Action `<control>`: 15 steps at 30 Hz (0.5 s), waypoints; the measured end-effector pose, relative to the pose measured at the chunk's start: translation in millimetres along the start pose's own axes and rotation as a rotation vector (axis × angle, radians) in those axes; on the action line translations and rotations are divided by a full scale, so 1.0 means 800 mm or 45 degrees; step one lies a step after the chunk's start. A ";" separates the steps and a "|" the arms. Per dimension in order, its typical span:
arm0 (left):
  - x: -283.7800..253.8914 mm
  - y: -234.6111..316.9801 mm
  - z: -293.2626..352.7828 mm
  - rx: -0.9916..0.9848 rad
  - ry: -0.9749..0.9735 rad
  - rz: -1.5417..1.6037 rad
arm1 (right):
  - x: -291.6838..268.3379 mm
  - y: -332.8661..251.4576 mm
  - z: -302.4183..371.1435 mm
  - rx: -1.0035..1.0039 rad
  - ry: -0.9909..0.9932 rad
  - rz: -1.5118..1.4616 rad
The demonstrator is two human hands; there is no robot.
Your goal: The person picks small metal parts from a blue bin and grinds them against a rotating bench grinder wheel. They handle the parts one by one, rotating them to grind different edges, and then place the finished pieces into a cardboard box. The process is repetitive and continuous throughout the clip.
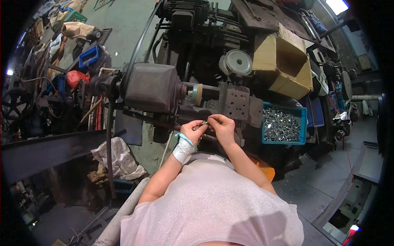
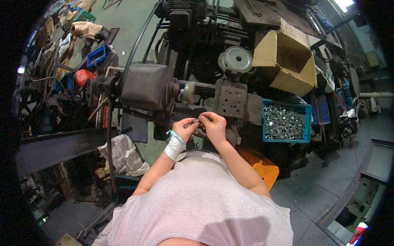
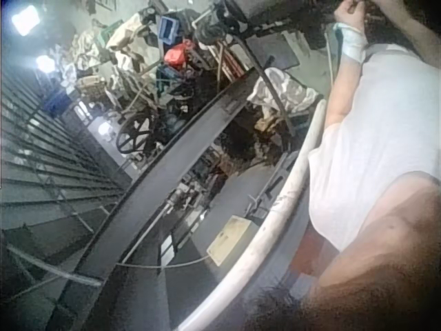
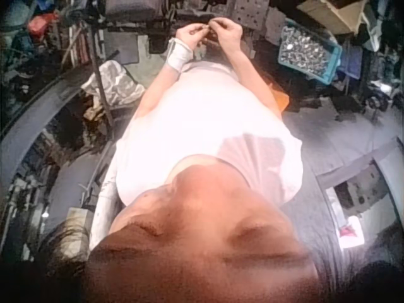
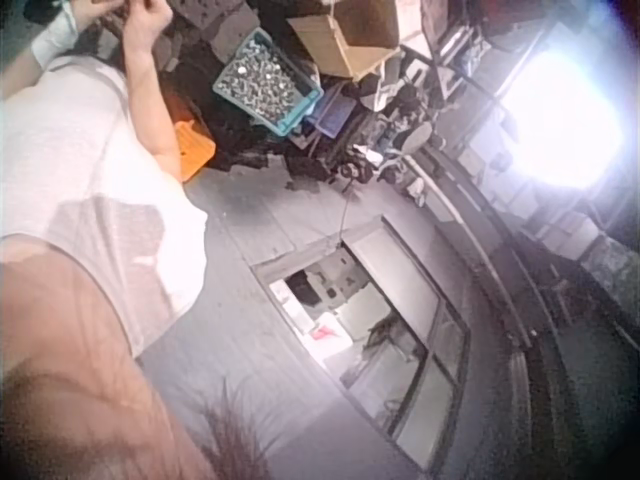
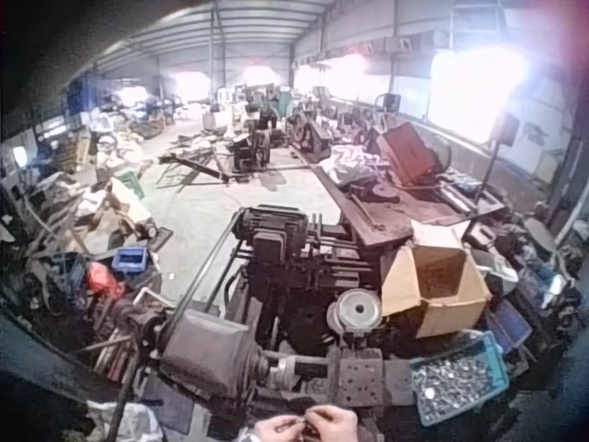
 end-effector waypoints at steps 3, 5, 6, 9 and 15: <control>-0.005 -0.004 -0.011 0.026 0.038 -0.066 | 0.003 0.000 -0.012 0.058 0.012 -0.066; -0.004 0.000 -0.017 -0.018 0.082 0.037 | 0.005 0.002 -0.022 0.102 0.043 -0.122; -0.007 -0.005 -0.027 0.075 0.092 -0.032 | 0.005 0.005 -0.028 0.116 0.061 -0.117; -0.009 -0.017 -0.043 0.041 0.122 0.085 | 0.006 0.011 -0.048 0.121 0.107 -0.101; -0.014 -0.032 -0.063 0.004 0.205 0.318 | 0.010 0.016 -0.076 0.106 0.075 -0.034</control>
Point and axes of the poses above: each hand's wrist, its own z-axis away from the middle knuckle, its own x-axis out of the palm, y = z × x, the point moved 2 cm from there along -z, towards the middle knuckle, and after that the axes turned 10 degrees about -y, right-handed, at the moved point
